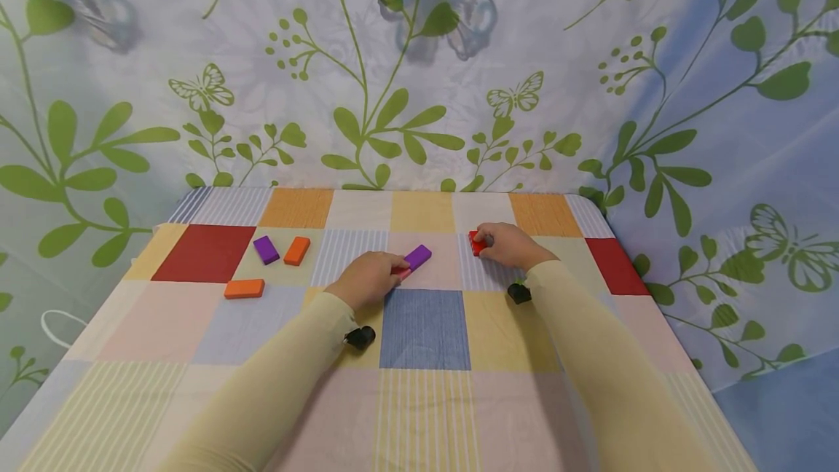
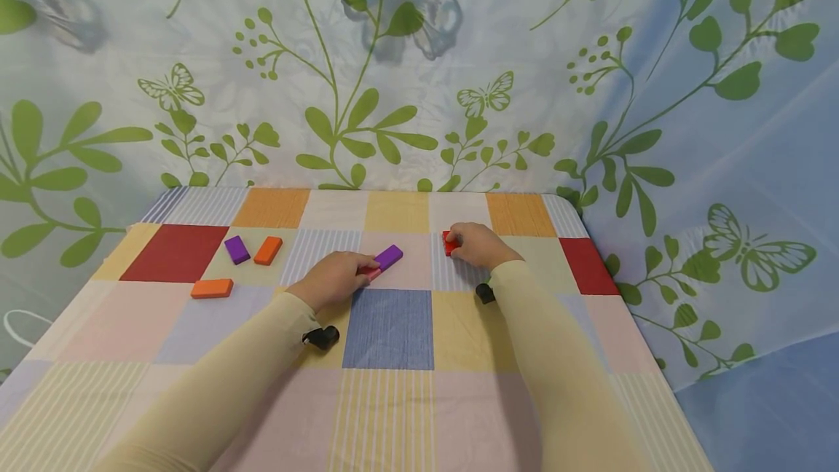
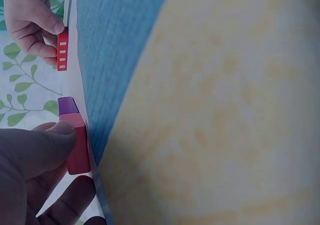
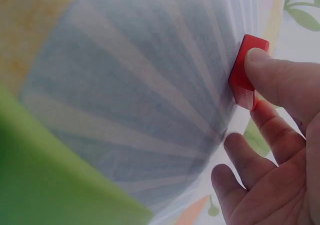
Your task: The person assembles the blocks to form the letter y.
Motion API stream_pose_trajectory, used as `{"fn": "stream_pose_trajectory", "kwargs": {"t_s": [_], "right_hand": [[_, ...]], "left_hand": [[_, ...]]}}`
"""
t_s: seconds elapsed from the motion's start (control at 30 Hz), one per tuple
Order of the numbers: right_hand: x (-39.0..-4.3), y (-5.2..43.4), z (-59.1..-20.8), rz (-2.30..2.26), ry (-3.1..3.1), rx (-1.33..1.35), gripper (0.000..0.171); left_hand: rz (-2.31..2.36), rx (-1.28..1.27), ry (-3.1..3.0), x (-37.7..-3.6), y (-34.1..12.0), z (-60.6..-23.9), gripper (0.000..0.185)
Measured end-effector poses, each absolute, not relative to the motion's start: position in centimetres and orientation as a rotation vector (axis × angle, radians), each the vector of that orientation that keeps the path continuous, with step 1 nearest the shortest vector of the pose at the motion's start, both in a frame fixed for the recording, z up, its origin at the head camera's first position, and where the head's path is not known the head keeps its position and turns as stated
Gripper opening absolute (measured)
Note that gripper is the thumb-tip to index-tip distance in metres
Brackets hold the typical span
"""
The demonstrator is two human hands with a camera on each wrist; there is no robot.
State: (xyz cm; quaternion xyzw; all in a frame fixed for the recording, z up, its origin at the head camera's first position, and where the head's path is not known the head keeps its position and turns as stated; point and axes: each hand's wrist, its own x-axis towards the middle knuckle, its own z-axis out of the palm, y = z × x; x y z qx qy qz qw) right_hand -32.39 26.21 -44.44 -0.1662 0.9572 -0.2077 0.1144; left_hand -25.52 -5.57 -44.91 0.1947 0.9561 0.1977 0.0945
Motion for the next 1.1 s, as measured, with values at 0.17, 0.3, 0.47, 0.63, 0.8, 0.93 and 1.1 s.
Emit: {"fn": "stream_pose_trajectory", "kwargs": {"t_s": [0.17,0.3,0.47,0.63,0.8,0.93,1.1], "right_hand": [[-32.3,26.2,-44.3,-0.600,2.794,-0.470,0.033],[-32.3,26.1,-44.4,-0.583,2.796,-0.436,0.038],[-32.4,25.7,-44.2,-0.578,2.818,-0.393,0.039],[-32.3,25.1,-44.0,-0.620,2.836,-0.361,0.033],[-32.2,24.5,-43.9,-0.629,2.868,-0.360,0.033],[-32.1,23.7,-43.9,-0.634,2.894,-0.355,0.038],[-32.1,23.0,-44.3,-0.664,2.913,-0.339,0.042]], "left_hand": [[0.590,0.564,2.828,-25.5,-5.6,-44.8,0.039],[0.594,0.564,2.821,-25.5,-5.6,-44.7,0.038],[0.599,0.558,2.816,-25.6,-5.6,-44.7,0.037],[0.619,0.568,2.825,-25.6,-5.7,-44.7,0.035],[0.626,0.566,2.823,-25.5,-5.6,-44.6,0.035],[0.615,0.558,2.825,-25.5,-5.6,-44.5,0.034],[0.618,0.550,2.825,-25.5,-5.6,-44.6,0.034]]}}
